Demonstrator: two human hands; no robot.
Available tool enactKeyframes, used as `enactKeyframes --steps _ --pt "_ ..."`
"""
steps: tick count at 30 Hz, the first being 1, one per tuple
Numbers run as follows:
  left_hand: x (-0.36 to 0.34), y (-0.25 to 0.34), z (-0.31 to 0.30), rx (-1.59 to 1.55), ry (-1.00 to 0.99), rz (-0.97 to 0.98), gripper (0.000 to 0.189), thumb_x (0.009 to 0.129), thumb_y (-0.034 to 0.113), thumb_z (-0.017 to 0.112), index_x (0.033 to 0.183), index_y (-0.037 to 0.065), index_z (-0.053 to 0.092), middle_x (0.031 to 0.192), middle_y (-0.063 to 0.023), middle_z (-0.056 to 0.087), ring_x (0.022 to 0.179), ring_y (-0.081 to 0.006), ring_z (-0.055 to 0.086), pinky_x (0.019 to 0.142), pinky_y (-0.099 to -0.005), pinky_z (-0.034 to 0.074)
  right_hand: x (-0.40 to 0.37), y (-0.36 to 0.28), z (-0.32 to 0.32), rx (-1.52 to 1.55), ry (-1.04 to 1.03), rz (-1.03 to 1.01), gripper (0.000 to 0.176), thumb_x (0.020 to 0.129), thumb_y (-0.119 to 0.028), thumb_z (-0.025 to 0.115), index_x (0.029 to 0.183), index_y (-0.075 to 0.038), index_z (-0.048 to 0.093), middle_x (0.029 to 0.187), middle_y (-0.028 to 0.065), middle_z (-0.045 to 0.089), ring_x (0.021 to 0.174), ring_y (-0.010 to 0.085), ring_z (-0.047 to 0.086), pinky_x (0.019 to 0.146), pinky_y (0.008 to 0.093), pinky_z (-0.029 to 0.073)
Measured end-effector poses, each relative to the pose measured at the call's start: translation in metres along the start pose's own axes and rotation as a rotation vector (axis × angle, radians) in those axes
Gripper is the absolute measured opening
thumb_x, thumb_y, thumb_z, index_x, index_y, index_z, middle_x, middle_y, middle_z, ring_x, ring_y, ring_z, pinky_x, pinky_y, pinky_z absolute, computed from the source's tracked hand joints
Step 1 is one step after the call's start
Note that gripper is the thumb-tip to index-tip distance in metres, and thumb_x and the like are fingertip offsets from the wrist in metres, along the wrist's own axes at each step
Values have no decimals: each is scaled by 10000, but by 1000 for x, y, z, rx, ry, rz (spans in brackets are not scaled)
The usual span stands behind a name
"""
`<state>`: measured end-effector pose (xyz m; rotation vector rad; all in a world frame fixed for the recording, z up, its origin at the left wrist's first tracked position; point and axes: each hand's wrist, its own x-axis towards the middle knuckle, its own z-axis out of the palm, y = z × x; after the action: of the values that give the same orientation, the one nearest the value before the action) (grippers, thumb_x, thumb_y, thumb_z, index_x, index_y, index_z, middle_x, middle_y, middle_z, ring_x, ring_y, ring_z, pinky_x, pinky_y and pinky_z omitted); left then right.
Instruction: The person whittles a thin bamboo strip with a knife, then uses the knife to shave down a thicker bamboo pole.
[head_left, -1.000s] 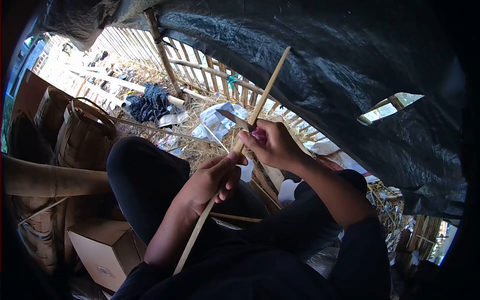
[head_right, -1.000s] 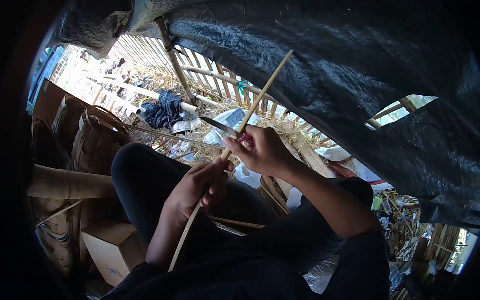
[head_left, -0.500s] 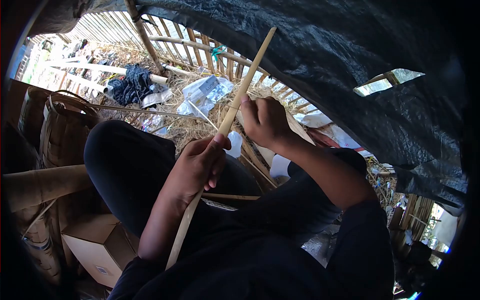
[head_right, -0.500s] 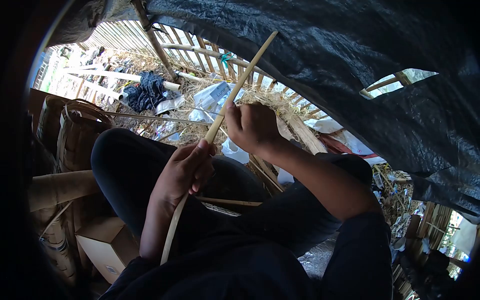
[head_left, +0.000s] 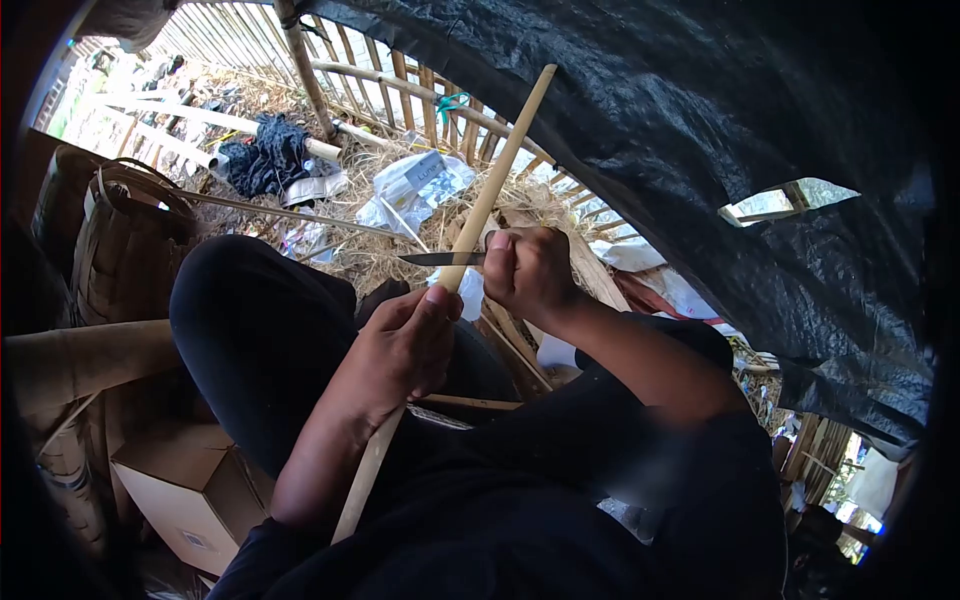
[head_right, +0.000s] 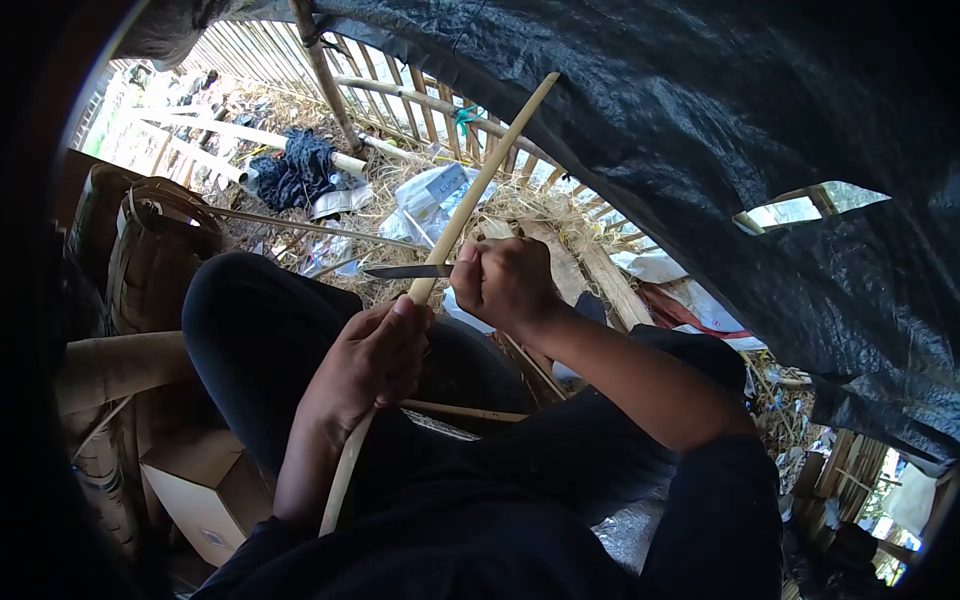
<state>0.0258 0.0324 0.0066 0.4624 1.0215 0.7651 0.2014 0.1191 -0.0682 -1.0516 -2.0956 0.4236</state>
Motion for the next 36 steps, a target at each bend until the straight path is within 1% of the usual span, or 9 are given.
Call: enactKeyframes --steps 14,16,17,20,23,28,32,34,36 --pt "-8 5 -5 34 12 27 376 1040 388 410 954 41 524 574 56 349 421 -51 300 392 -216 270 6 -8 -5 -162 -28 25 371 867 -161 461 517 -58 527 499 167 545 439 353 571 477 442 486" --pt "-6 1 -5 48 5 25 379 1041 390 408 953 40 524 572 56 349 421 -52 303 390 -216 271 11 4 -6 -95 18 -81 366 860 -169 466 515 -58 522 503 165 544 442 351 570 482 441 489" --pt "-5 2 -7 34 1 24 382 1041 392 406 953 39 523 572 54 350 422 -53 306 391 -215 278 11 6 -4 -53 -14 -46 346 868 -145 450 536 -59 492 514 171 510 474 379 557 501 462 472" --pt "-4 2 -9 7 -6 25 390 1041 396 401 954 35 520 572 50 351 419 -54 307 389 -214 284 15 11 -2 -113 24 -108 372 850 -170 484 501 -53 536 487 166 535 443 360 569 478 441 487" --pt "-8 -2 -3 -3 -18 20 376 1034 389 424 959 33 523 569 54 350 409 -44 294 375 -207 267 31 48 -9 -401 168 145 474 904 -180 463 465 -23 547 497 215 535 480 402 585 514 479 477" --pt "-9 -3 -7 -25 -2 -1 344 1028 363 457 971 31 530 567 61 341 405 -32 274 361 -195 242 24 23 -8 -303 90 180 450 886 -169 491 460 -34 542 488 208 533 472 400 577 505 482 469" --pt "-9 -2 -8 -70 -22 -16 336 1028 357 459 968 34 530 568 66 334 406 -25 277 359 -191 243 10 8 -2 -205 65 34 438 848 -201 530 436 -52 532 440 203 508 408 382 561 473 475 485" --pt "-11 -3 -4 -100 -24 -18 324 1026 352 466 958 42 529 569 72 329 411 -17 282 355 -186 247 26 40 -8 -351 152 121 433 852 -206 519 454 -38 554 456 208 521 433 395 574 482 478 489" --pt "-13 -4 -3 -119 -47 -39 317 1027 350 461 953 48 526 567 74 329 406 -16 282 348 -185 248 50 71 -28 -529 192 342 436 874 -220 468 511 -20 603 544 242 574 537 430 614 553 519 512"
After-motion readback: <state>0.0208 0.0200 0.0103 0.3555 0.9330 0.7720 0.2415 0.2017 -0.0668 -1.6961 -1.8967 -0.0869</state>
